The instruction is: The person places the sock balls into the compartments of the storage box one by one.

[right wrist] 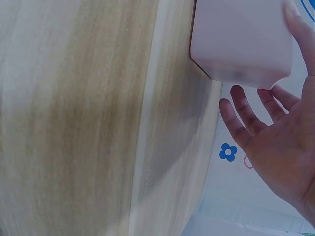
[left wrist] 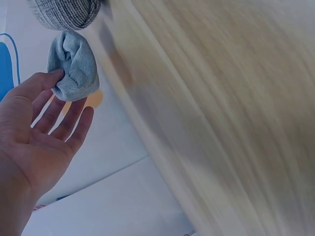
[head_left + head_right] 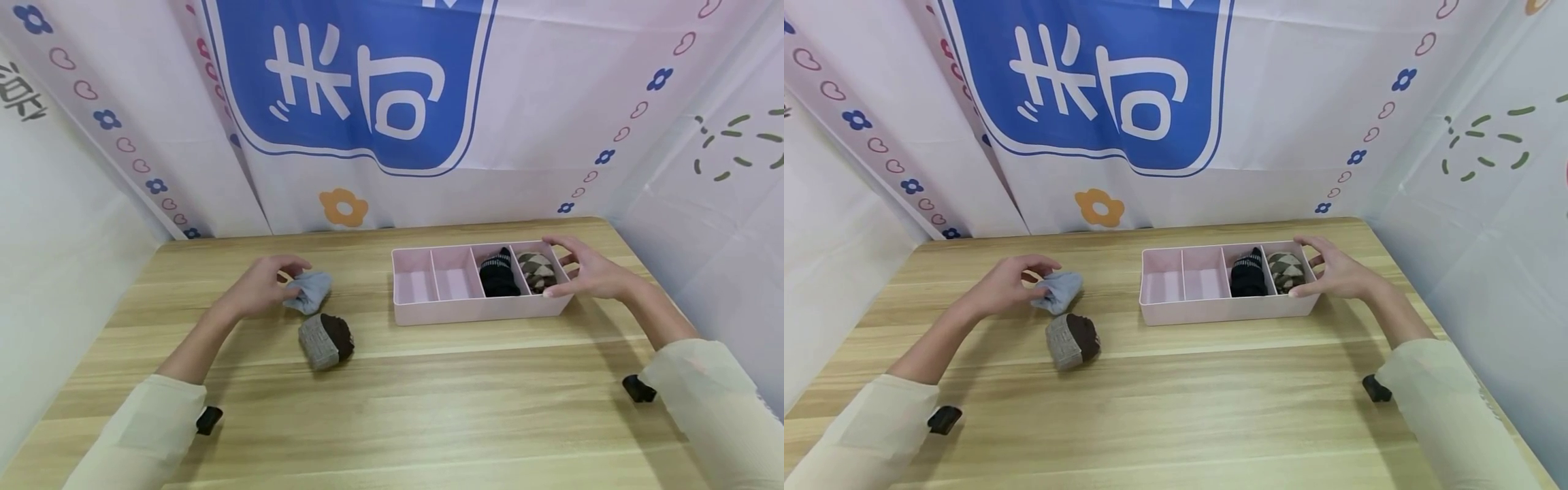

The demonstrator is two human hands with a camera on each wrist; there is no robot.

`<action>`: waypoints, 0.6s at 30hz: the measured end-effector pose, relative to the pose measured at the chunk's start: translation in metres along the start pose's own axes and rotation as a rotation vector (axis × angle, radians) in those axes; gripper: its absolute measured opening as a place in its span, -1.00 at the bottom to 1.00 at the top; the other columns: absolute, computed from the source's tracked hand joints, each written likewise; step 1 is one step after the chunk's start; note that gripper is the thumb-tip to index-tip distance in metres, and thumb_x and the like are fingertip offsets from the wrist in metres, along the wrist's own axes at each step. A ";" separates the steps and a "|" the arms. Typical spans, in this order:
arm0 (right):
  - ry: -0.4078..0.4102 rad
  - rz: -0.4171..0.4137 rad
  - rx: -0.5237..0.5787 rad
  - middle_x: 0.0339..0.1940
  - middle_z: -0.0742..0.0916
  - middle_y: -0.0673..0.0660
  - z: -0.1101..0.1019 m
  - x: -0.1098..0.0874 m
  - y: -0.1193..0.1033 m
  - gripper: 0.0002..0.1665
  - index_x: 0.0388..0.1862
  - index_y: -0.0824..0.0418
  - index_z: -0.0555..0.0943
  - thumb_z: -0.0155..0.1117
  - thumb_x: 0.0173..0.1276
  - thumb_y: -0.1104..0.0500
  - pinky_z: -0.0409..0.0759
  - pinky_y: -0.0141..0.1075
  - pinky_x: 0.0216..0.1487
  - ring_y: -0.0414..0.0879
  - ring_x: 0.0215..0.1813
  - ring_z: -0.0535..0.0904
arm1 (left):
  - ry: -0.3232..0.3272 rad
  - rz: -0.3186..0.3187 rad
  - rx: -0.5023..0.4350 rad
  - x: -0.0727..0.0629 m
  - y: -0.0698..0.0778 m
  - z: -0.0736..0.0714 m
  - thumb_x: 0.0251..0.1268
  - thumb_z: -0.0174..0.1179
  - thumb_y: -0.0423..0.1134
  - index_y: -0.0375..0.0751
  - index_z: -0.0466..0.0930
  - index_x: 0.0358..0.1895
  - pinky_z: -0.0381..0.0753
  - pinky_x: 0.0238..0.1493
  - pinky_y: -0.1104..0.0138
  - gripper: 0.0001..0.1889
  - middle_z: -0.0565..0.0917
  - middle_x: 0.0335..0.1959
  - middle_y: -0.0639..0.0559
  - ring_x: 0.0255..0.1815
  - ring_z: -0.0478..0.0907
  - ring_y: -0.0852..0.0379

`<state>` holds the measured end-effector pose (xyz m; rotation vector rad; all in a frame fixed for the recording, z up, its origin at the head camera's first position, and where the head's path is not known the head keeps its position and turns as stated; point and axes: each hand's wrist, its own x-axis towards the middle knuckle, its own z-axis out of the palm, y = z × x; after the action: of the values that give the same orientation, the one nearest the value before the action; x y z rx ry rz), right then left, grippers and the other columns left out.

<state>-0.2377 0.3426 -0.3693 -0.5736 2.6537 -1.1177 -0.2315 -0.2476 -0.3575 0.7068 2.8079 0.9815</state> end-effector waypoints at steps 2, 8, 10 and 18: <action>0.001 0.003 0.007 0.61 0.16 0.42 0.000 0.000 0.000 0.26 0.68 0.30 0.00 0.59 0.18 0.21 0.50 0.24 0.26 0.44 0.37 0.35 | 0.007 0.004 0.005 0.001 0.002 0.001 0.25 0.30 -0.56 -0.53 0.57 0.21 0.65 0.11 -0.13 -0.57 0.68 0.04 -0.40 0.08 0.61 -0.31; 0.005 0.003 0.008 0.60 0.17 0.42 0.000 0.000 0.001 0.26 0.68 0.31 0.01 0.59 0.17 0.21 0.51 0.23 0.25 0.43 0.36 0.35 | 0.016 0.031 -0.001 0.005 0.012 0.002 0.26 0.32 -0.56 -0.53 0.58 0.19 0.65 0.11 -0.15 -0.58 0.68 0.01 -0.39 0.07 0.62 -0.31; 0.005 0.000 0.005 0.60 0.17 0.43 0.000 0.000 0.001 0.26 0.68 0.32 0.01 0.59 0.17 0.21 0.51 0.21 0.24 0.43 0.36 0.36 | 0.012 0.042 -0.007 0.006 0.015 0.003 0.25 0.31 -0.57 -0.54 0.58 0.18 0.65 0.10 -0.15 -0.59 0.68 0.00 -0.39 0.06 0.62 -0.31; 0.002 0.005 -0.001 0.60 0.17 0.42 0.000 -0.001 0.000 0.25 0.68 0.29 0.01 0.59 0.19 0.17 0.52 0.17 0.25 0.43 0.37 0.35 | 0.030 0.084 -0.012 0.012 0.024 0.007 0.22 0.33 -0.58 -0.54 0.60 0.16 0.68 0.06 -0.12 -0.59 0.70 -0.02 -0.37 0.02 0.64 -0.28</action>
<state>-0.2369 0.3427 -0.3689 -0.5655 2.6563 -1.1156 -0.2310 -0.2217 -0.3481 0.8217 2.8167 1.0292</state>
